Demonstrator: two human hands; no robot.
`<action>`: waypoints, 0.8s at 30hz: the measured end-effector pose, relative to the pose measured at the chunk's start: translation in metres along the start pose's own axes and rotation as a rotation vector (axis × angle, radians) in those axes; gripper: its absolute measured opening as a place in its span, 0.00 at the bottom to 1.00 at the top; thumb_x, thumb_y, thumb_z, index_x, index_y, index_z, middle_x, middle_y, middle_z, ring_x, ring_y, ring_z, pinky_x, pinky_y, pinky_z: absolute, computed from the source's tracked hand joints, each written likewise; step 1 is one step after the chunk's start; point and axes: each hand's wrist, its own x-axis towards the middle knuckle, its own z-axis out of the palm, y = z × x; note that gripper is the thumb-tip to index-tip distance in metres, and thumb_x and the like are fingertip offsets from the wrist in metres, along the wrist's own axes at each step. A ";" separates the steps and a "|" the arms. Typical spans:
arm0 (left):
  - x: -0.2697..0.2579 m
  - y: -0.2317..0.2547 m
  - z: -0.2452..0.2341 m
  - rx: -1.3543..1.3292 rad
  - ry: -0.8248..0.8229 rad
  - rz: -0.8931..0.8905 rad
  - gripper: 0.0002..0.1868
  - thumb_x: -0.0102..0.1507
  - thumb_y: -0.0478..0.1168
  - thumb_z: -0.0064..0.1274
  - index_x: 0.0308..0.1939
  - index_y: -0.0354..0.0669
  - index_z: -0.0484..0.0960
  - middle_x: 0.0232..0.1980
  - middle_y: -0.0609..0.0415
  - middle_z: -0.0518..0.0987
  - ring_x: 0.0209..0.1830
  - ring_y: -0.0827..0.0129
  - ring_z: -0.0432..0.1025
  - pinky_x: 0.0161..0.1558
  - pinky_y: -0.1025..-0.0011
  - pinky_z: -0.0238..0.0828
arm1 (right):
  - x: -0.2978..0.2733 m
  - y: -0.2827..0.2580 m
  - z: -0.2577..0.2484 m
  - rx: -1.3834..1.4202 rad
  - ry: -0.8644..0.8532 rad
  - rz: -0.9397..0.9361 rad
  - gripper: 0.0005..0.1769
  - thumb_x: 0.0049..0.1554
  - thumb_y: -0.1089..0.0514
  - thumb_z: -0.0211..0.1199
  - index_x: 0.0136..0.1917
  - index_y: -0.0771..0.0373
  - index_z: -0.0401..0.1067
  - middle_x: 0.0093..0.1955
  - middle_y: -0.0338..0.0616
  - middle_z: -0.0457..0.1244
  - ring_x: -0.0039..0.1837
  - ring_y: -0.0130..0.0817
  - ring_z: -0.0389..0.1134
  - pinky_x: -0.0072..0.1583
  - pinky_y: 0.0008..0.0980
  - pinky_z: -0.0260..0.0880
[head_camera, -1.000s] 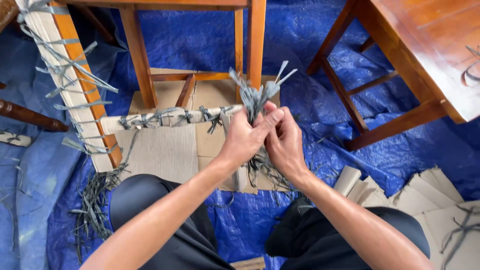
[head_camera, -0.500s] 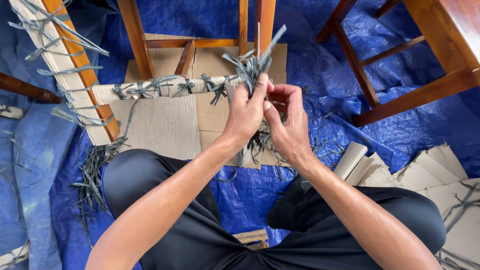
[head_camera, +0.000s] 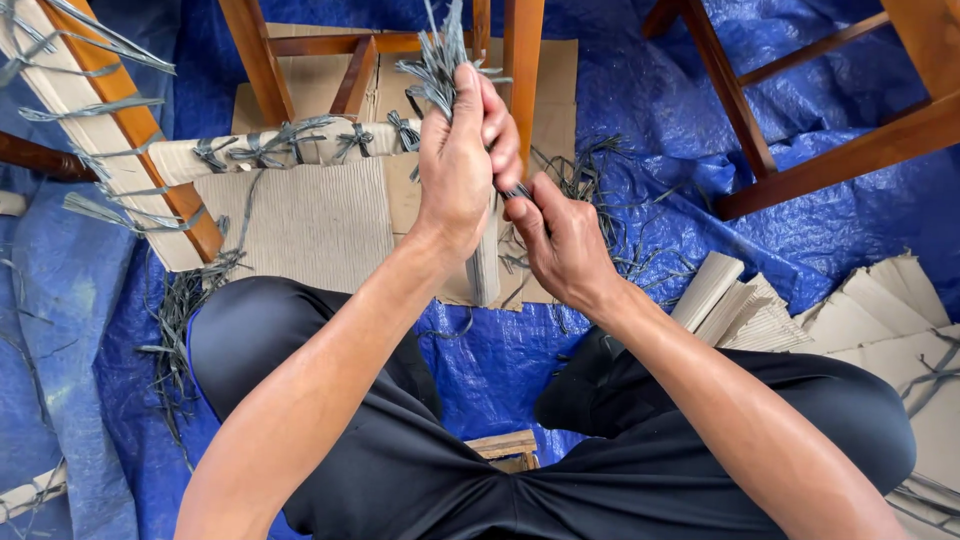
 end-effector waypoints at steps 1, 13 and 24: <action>0.000 0.002 -0.001 -0.055 0.004 -0.031 0.21 0.76 0.54 0.34 0.34 0.47 0.64 0.27 0.64 0.60 0.23 0.78 0.56 0.25 0.73 0.55 | -0.001 0.004 0.002 -0.090 0.029 -0.035 0.17 0.71 0.48 0.54 0.49 0.64 0.62 0.32 0.53 0.62 0.36 0.48 0.67 0.39 0.40 0.66; 0.001 0.034 -0.021 -0.037 -0.027 0.206 0.18 0.79 0.52 0.37 0.40 0.46 0.66 0.27 0.63 0.54 0.19 0.81 0.47 0.20 0.77 0.39 | -0.079 0.263 0.057 -0.479 -0.074 0.412 0.10 0.61 0.55 0.59 0.51 0.64 0.69 0.50 0.61 0.67 0.51 0.63 0.69 0.53 0.58 0.69; -0.006 0.014 -0.022 0.043 -0.064 0.036 0.19 0.77 0.53 0.36 0.38 0.46 0.67 0.27 0.65 0.58 0.20 0.82 0.49 0.21 0.76 0.41 | -0.073 0.305 0.109 -0.528 0.040 0.401 0.10 0.56 0.53 0.65 0.45 0.62 0.75 0.46 0.55 0.69 0.50 0.57 0.70 0.53 0.54 0.70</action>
